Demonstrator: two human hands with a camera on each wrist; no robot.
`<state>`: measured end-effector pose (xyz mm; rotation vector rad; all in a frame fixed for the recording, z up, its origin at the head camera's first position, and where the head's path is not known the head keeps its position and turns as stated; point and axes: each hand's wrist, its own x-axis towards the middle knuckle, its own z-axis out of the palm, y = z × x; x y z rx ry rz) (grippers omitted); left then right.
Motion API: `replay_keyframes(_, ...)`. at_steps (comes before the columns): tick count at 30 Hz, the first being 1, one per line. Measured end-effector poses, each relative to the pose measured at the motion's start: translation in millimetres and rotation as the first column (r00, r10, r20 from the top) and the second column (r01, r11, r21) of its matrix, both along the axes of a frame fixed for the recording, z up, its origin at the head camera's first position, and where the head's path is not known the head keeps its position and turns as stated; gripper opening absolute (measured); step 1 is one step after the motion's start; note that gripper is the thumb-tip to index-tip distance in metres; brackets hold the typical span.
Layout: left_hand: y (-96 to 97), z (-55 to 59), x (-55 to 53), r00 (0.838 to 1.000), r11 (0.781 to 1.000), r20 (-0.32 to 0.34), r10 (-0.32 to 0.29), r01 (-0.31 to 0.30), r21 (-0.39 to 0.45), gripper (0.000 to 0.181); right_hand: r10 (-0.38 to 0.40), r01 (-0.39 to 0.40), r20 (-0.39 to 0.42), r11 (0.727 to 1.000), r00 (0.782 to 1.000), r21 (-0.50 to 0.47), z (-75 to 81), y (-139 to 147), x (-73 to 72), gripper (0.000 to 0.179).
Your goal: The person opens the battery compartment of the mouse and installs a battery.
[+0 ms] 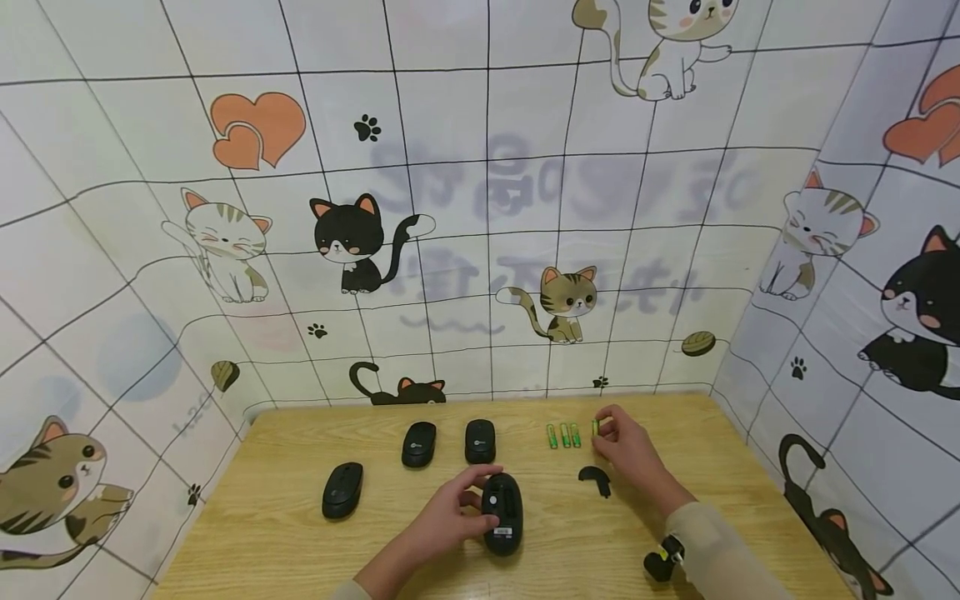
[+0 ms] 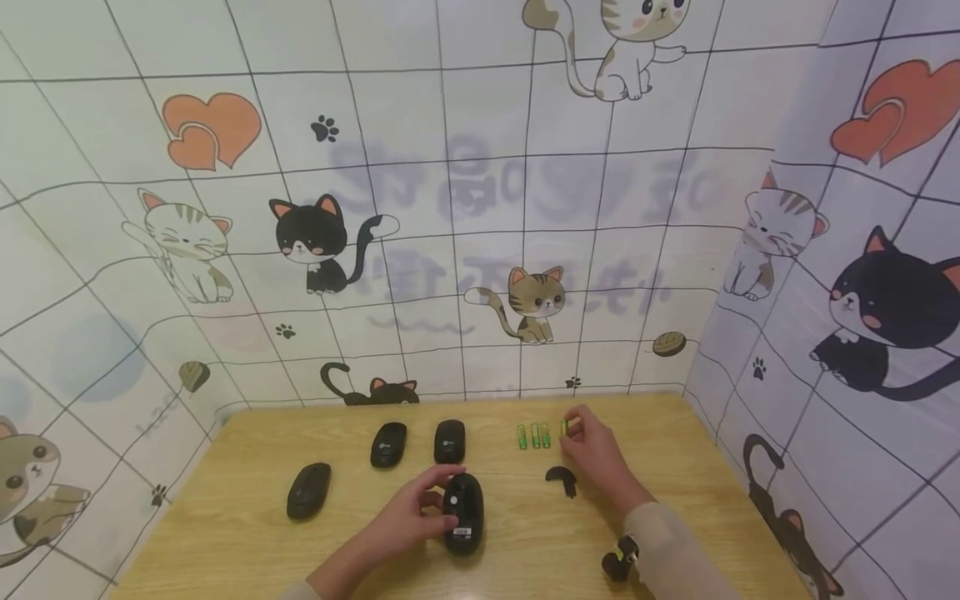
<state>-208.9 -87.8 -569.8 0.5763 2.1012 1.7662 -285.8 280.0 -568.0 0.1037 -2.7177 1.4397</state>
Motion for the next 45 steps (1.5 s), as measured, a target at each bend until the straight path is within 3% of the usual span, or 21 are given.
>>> replay_keyframes(6,-0.8,-0.3,0.2,1.0,1.0,0.0,-0.005,0.005,0.003,0.069,0.053,-0.052,-0.001,0.986,0.999,-0.161,12.8,-16,10.3,0.029)
replay_keyframes(13,-1.4,-1.7,-0.2,1.0,1.0,-0.003,-0.003,0.003,-0.004,0.07,0.14,-0.14,-0.018,0.959,0.99,-0.246,20.2,-35,17.6,0.027)
replay_keyframes(22,-1.9,-1.3,0.5,1.0,1.0,-0.008,-0.011,0.011,0.0,0.069,0.213,-0.214,-0.031,0.942,0.977,-0.257,28.6,-53,26.8,0.024)
replay_keyframes(31,-1.6,0.3,0.0,1.0,1.0,-0.024,-0.002,0.002,-0.003,0.068,0.312,-0.302,-0.027,0.891,0.95,-0.338,43.0,-71,37.1,0.025)
replay_keyframes(45,0.4,2.0,0.3,0.999,1.0,-0.035,0.002,-0.002,-0.02,0.069,0.356,-0.337,-0.003,0.88,0.934,-0.336,56.9,-91,51.8,0.02)
